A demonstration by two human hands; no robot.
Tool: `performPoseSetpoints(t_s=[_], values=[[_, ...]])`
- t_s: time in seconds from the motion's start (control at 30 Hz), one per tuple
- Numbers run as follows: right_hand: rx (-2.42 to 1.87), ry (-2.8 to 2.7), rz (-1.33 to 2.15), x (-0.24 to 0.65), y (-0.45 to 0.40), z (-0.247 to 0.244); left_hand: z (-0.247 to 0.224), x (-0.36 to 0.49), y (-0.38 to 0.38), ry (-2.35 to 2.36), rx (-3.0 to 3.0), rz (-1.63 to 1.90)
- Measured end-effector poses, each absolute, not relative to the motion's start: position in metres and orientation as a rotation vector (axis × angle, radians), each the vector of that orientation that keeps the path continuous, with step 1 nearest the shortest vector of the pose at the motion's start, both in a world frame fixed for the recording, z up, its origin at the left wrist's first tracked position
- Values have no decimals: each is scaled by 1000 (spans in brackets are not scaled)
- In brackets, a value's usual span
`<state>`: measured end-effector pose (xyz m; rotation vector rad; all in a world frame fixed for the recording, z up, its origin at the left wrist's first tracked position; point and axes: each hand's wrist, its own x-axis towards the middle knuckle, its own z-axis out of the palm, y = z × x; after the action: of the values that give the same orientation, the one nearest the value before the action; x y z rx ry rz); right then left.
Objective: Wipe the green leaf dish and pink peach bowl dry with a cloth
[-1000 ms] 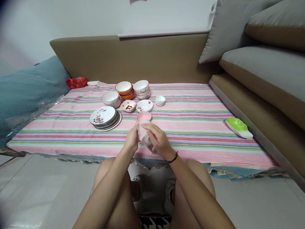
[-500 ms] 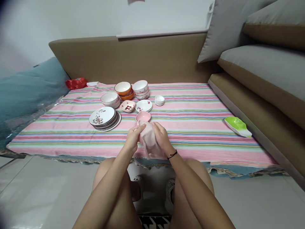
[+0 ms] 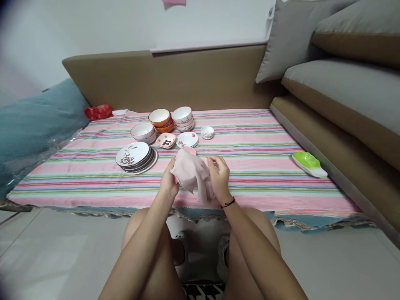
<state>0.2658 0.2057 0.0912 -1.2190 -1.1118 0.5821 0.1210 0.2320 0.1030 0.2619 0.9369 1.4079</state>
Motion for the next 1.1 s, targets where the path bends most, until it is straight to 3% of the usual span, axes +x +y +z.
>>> performPoseSetpoints(t_s=[0.1,0.33,0.57,0.87,1.1], values=[[-1203,-1180,683,264,206,90,104,119,234,907,230,1436],[-1194,-1138,1315,275,215,81,99,107,240,829,395,1310],[-1326,-977,657,297,220,85,107,105,232,911,519,1288],[-1133,-807,1009,283,218,86,110,109,228,946,512,1284],[-1095,-1071,1044,281,210,98,101,105,236,879,340,1275]])
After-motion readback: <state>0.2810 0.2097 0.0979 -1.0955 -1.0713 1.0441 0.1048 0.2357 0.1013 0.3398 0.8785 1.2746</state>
